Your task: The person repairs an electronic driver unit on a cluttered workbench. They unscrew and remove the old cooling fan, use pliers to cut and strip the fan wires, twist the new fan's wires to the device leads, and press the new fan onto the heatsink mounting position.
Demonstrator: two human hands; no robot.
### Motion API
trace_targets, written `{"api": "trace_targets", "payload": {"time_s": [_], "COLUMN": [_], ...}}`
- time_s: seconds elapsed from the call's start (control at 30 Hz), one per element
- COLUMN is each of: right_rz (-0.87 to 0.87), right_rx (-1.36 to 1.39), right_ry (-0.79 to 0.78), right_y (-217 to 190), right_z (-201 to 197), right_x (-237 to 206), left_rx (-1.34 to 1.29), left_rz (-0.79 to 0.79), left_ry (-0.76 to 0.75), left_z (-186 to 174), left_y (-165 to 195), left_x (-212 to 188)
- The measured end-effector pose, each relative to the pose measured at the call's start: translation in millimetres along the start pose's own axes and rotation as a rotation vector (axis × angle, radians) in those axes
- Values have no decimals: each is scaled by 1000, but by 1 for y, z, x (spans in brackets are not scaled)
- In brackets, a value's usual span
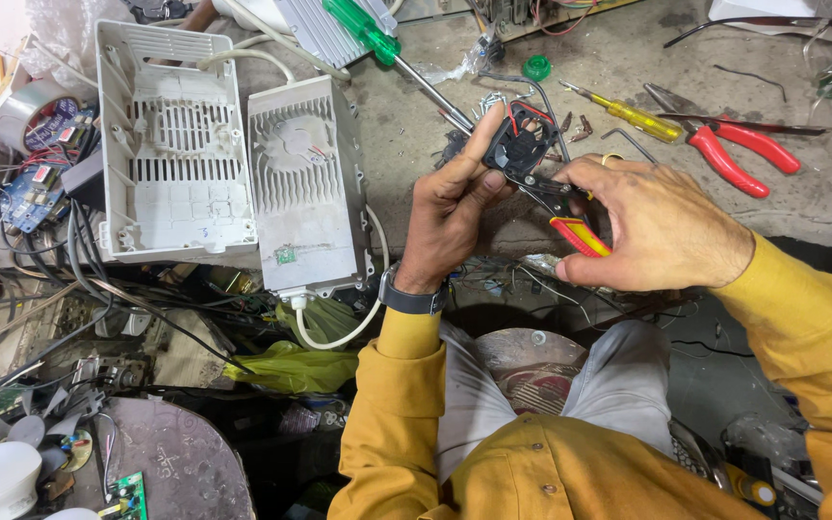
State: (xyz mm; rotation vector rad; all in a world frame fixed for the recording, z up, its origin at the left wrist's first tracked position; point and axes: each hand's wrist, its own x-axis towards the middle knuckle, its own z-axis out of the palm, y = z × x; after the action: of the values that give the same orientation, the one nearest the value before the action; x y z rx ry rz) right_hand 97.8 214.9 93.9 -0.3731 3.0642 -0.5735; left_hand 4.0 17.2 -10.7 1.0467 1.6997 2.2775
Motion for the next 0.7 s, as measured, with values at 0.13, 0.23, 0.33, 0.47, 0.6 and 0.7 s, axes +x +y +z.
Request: {"api": "trace_targets", "payload": {"time_s": [0.13,0.23,0.33,0.47,0.6,0.7], "right_rz": [19,-20,-3,-58,-68,-77], "right_rx": [44,132,172,155,128,110], "right_ry": [-43,-74,-101,-49,-12,12], "right_y": [2,3,4,4,4,4], "right_z": [-3,-5,-3,3,8,10], "right_x": [2,4,7,7,5,4], "left_rx": [-12,-37,-88,-157,-176,-170], "left_rz": [-24,-13,-18,-34,-15,-15], "left_ry": [0,-9,-4,-10,-15,-15], "left_z": [-1,0,1,1,1,-1], "left_y": [-1,0,0,0,-2,-4], "left_x": [-1,-1,-2,-3,-2,-3]}}
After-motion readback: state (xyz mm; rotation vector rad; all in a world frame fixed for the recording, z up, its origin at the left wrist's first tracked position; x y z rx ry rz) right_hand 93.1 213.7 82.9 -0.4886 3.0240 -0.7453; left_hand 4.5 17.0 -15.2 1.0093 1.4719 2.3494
